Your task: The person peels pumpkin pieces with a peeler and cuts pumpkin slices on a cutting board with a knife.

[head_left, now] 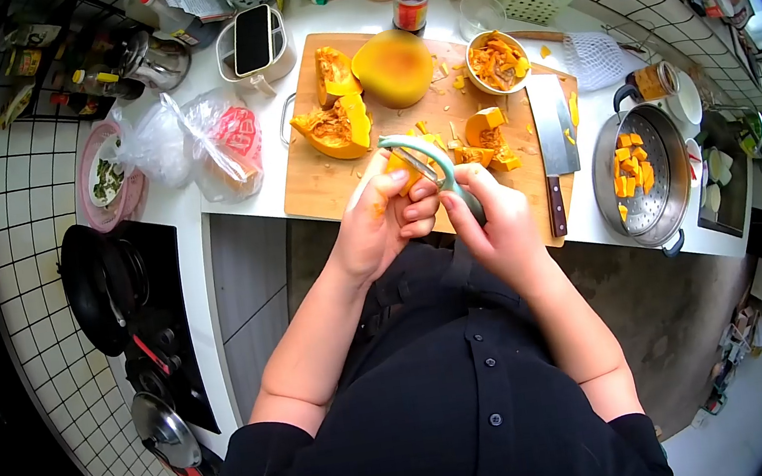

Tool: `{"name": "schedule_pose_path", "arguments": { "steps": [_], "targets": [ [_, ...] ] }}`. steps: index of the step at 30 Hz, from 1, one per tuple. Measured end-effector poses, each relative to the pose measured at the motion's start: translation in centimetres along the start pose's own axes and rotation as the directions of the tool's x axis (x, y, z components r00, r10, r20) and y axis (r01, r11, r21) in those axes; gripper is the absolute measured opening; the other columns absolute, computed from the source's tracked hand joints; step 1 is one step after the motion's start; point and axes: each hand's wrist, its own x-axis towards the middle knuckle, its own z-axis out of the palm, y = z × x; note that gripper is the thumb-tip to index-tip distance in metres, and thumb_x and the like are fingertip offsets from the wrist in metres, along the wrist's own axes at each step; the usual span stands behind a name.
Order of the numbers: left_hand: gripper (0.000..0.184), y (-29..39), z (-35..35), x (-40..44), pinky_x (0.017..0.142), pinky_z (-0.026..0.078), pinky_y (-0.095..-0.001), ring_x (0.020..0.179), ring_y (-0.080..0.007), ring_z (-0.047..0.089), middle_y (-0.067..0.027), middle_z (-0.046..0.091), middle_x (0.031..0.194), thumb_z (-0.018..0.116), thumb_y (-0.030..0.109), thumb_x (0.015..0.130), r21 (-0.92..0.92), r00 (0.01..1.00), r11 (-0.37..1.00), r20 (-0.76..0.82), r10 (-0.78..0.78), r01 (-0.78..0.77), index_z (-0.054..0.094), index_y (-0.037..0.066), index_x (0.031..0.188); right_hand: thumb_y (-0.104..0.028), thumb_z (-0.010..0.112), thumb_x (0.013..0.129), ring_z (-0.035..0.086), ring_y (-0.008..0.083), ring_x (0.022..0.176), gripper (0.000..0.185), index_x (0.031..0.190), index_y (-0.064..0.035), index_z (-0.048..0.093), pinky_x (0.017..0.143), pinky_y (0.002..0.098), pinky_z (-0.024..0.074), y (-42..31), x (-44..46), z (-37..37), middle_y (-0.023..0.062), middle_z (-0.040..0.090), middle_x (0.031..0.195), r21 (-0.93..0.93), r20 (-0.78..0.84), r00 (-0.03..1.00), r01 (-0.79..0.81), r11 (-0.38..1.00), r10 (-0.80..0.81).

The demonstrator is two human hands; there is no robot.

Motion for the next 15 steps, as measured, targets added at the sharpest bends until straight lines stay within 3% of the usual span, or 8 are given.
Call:
{"name": "schedule_pose_path", "arguments": {
  "steps": [5, 8, 11, 15],
  "targets": [
    [0.029, -0.8, -0.7, 0.2, 0.055, 0.031, -0.0189, 0.068, -0.006, 0.037, -0.0018, 0.043, 0.088, 0.04, 0.026, 0.097, 0.138, 0.998, 0.988, 0.009, 0.066, -0.067, 0.033, 0.012, 0.121, -0.014, 0.064, 0.085, 0.064, 0.0304, 0.066, 0.021, 0.101, -0.0014, 0.057, 0.058, 0.0354, 0.0505, 0.1, -0.1, 0.1, 0.0163, 0.063, 0.079, -0.12, -0.01, 0.997, 0.071, 0.99, -0.073],
    [0.031, -1.2, -0.3, 0.4, 0.059, 0.033, -0.0188, 0.072, -0.0054, 0.037, -0.0015, 0.043, 0.094, 0.04, 0.028, 0.098, 0.372, 0.974, 0.902, 0.023, 0.227, -0.219, 0.032, 0.01, 0.122, -0.013, 0.065, 0.084, 0.064, 0.0302, 0.067, 0.022, 0.101, -0.0006, 0.058, 0.058, 0.0355, 0.0509, 0.3, 0.0, 0.3, 0.0166, 0.063, 0.08, -0.165, -0.035, 0.993, 0.102, 0.981, -0.11],
    [0.034, -1.4, -0.4, 0.2, 0.063, 0.036, -0.0195, 0.076, -0.0056, 0.039, -0.0017, 0.044, 0.099, 0.04, 0.028, 0.098, 0.433, 0.963, 0.867, 0.016, 0.269, -0.249, 0.031, 0.009, 0.125, -0.013, 0.066, 0.083, 0.064, 0.0301, 0.068, 0.023, 0.101, 0.0, 0.058, 0.059, 0.0355, 0.0514, 0.4, -0.1, 0.2, 0.0167, 0.064, 0.08, -0.163, -0.044, 0.991, 0.119, 0.979, -0.128],
    [0.031, -1.3, 0.9, 0.2, 0.058, 0.033, -0.0205, 0.069, -0.0067, 0.037, -0.0017, 0.044, 0.089, 0.039, 0.023, 0.095, 0.465, 0.948, 0.852, -0.076, 0.31, -0.241, 0.037, 0.009, 0.122, -0.013, 0.066, 0.083, 0.065, 0.0296, 0.069, 0.025, 0.101, 0.0012, 0.059, 0.06, 0.0353, 0.0521, 0.1, 0.0, -0.3, 0.0167, 0.064, 0.082, -0.133, -0.028, 0.993, 0.109, 0.985, -0.114]
  ]
}}
